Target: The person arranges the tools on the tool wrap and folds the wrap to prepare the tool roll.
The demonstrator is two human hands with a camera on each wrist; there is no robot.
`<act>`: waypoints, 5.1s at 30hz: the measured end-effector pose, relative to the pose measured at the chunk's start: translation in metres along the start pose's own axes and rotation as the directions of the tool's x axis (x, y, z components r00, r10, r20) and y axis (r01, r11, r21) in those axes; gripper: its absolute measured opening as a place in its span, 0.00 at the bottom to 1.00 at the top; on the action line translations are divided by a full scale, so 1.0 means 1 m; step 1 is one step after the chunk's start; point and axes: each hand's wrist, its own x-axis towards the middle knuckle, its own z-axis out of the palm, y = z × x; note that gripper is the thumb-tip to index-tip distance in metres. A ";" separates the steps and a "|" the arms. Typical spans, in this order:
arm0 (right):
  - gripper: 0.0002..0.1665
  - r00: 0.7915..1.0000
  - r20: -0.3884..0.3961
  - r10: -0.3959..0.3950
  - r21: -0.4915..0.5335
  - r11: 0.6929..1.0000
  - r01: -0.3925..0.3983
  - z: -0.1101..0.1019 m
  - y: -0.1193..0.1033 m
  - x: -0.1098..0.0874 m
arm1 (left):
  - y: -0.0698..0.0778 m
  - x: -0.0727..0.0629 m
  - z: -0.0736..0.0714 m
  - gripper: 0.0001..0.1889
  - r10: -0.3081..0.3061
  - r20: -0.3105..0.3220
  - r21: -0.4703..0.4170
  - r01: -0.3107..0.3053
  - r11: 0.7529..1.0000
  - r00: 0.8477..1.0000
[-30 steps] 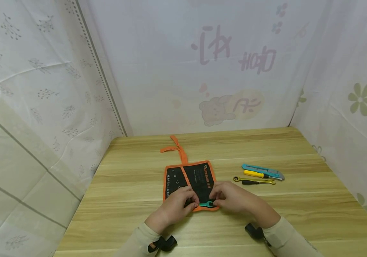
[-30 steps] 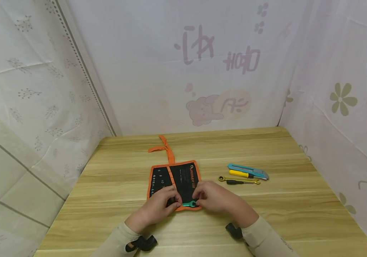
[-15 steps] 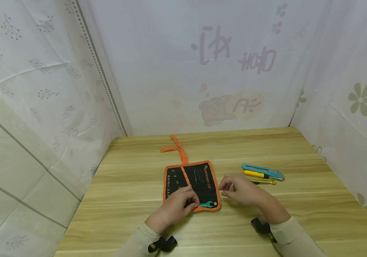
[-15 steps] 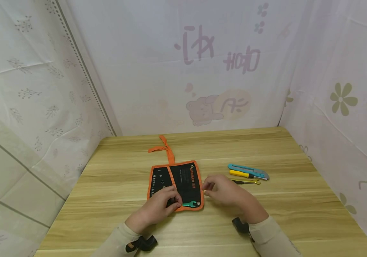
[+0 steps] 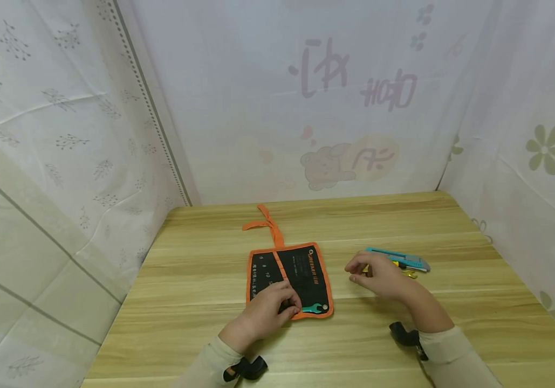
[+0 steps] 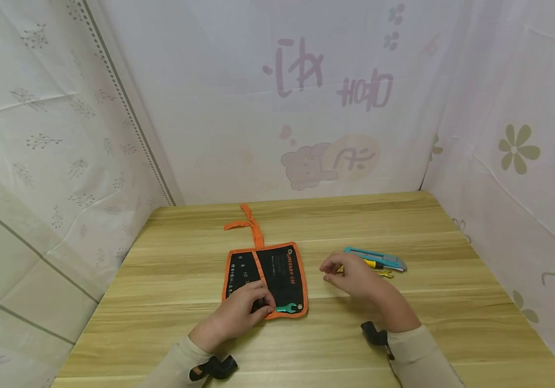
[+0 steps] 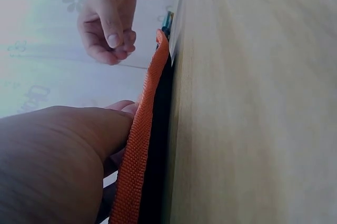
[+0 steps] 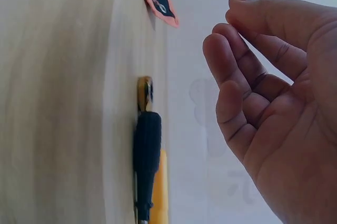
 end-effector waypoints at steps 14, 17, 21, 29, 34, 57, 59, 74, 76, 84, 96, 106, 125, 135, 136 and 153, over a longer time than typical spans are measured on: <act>0.07 0.995 -0.080 0.055 0.017 0.998 -0.053 -0.017 0.019 -0.008 | 0.000 0.000 0.001 0.04 -0.011 0.008 0.012 0.011 1.000 1.000; 0.08 0.994 -0.086 0.062 0.035 0.998 -0.059 -0.020 0.021 -0.010 | -0.001 0.000 0.000 0.04 -0.015 0.005 0.017 0.015 1.000 1.000; 0.09 0.992 -0.094 0.079 0.056 0.996 -0.074 -0.025 0.025 -0.013 | -0.002 0.001 -0.001 0.05 -0.030 -0.004 0.034 0.030 0.999 1.000; 0.10 0.983 -0.145 0.115 0.002 0.993 -0.116 -0.038 0.036 -0.019 | -0.003 0.003 -0.005 0.05 -0.056 0.005 0.066 0.056 0.996 0.998; 0.12 0.978 -0.161 0.136 -0.005 0.990 -0.139 -0.044 0.047 -0.023 | -0.003 0.003 -0.005 0.05 -0.076 0.012 0.103 0.075 0.992 0.997; 0.15 0.954 -0.182 0.238 0.016 0.971 -0.239 -0.064 0.072 -0.035 | -0.007 0.010 -0.010 0.03 -0.049 0.010 0.139 0.047 0.989 0.999; 0.17 0.951 -0.179 0.252 0.023 0.968 -0.251 -0.066 0.077 -0.035 | -0.008 0.010 -0.010 0.03 -0.049 0.009 0.135 0.048 0.990 0.999; 0.23 0.933 -0.193 0.305 0.002 0.951 -0.311 -0.076 0.099 -0.045 | -0.010 0.011 -0.011 0.03 -0.072 0.029 0.088 0.069 0.994 0.997; 0.24 0.927 -0.190 0.323 -0.011 0.943 -0.331 -0.077 0.104 -0.047 | -0.010 0.011 -0.010 0.04 -0.072 0.030 0.088 0.069 0.994 0.997; 0.28 0.928 -0.162 0.336 -0.017 0.939 -0.344 -0.081 0.116 -0.045 | -0.015 0.011 -0.009 0.04 -0.071 0.020 0.081 0.070 0.994 0.997; 0.26 0.935 -0.148 0.322 -0.048 0.942 -0.332 -0.084 0.126 -0.046 | -0.014 0.011 -0.008 0.03 -0.091 0.035 0.057 0.089 0.994 0.995; 0.28 0.933 -0.153 0.326 -0.024 0.943 -0.333 -0.081 0.129 -0.049 | -0.016 0.010 -0.006 0.02 -0.100 0.028 0.051 0.099 0.994 0.995; 0.28 0.938 -0.160 0.309 -0.069 0.944 -0.323 -0.076 0.127 -0.049 | -0.014 0.008 -0.005 0.02 -0.115 0.024 0.056 0.113 0.992 0.993; 0.25 0.942 -0.176 0.284 -0.129 0.942 -0.309 -0.073 0.128 -0.049 | -0.012 0.009 -0.005 0.03 -0.125 0.029 0.058 0.123 0.991 0.992; 0.25 0.945 -0.177 0.276 -0.139 0.943 -0.302 -0.073 0.128 -0.050 | -0.012 0.008 -0.005 0.03 -0.126 0.031 0.059 0.124 0.991 0.992; 0.26 0.936 -0.190 0.296 -0.124 0.939 -0.322 -0.074 0.117 -0.049 | -0.013 0.008 -0.005 0.02 -0.091 0.013 0.062 0.090 0.994 0.996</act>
